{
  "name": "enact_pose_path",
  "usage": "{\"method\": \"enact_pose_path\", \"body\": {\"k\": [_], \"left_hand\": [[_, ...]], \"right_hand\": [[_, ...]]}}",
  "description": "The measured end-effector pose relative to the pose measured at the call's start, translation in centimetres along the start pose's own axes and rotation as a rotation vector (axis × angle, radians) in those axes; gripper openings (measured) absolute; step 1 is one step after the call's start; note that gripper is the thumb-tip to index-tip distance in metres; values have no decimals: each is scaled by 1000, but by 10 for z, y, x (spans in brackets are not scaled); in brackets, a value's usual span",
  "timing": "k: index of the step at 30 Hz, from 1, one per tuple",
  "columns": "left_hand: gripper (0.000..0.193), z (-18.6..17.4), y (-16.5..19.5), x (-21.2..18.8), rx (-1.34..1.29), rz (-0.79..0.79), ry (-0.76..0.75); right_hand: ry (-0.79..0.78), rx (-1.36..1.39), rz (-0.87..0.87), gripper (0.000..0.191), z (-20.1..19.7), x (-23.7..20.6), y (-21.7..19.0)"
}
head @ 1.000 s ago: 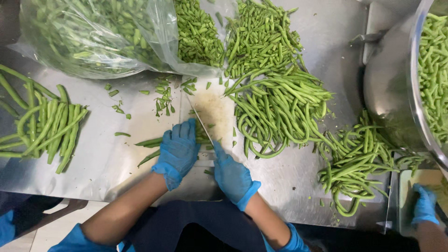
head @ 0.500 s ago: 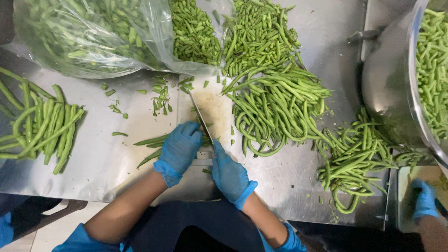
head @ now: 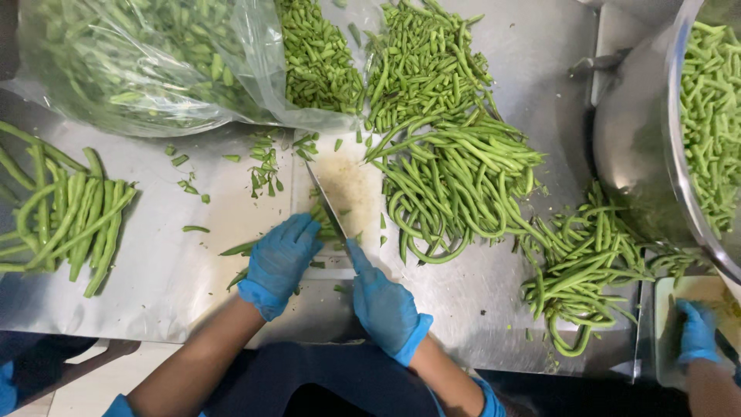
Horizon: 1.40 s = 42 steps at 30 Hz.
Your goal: The person trims the ends off green beans on a small cutting board, cutting them in batches with a knife and moving trimmed beans aside while pushing untrimmed beans toward the board. A coworker trims beans on a separate board at the right side of the table.
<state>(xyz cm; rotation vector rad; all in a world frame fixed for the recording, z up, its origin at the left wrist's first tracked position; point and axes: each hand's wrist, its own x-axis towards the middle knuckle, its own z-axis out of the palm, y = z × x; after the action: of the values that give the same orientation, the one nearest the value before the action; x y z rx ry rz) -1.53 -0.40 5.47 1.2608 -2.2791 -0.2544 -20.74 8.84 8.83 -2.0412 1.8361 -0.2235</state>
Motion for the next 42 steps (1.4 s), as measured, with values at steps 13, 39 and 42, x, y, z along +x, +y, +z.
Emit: {"method": "enact_pose_path", "body": {"k": [13, 39, 42], "left_hand": [[31, -2, -7, 6, -60, 41, 56], [39, -18, 21, 68, 142, -224, -452], [37, -32, 16, 80, -217, -155, -201]], "right_hand": [[-369, 93, 177, 81, -5, 26, -1], [215, 340, 215, 66, -15, 32, 61], [297, 383, 108, 64, -15, 34, 62]]}}
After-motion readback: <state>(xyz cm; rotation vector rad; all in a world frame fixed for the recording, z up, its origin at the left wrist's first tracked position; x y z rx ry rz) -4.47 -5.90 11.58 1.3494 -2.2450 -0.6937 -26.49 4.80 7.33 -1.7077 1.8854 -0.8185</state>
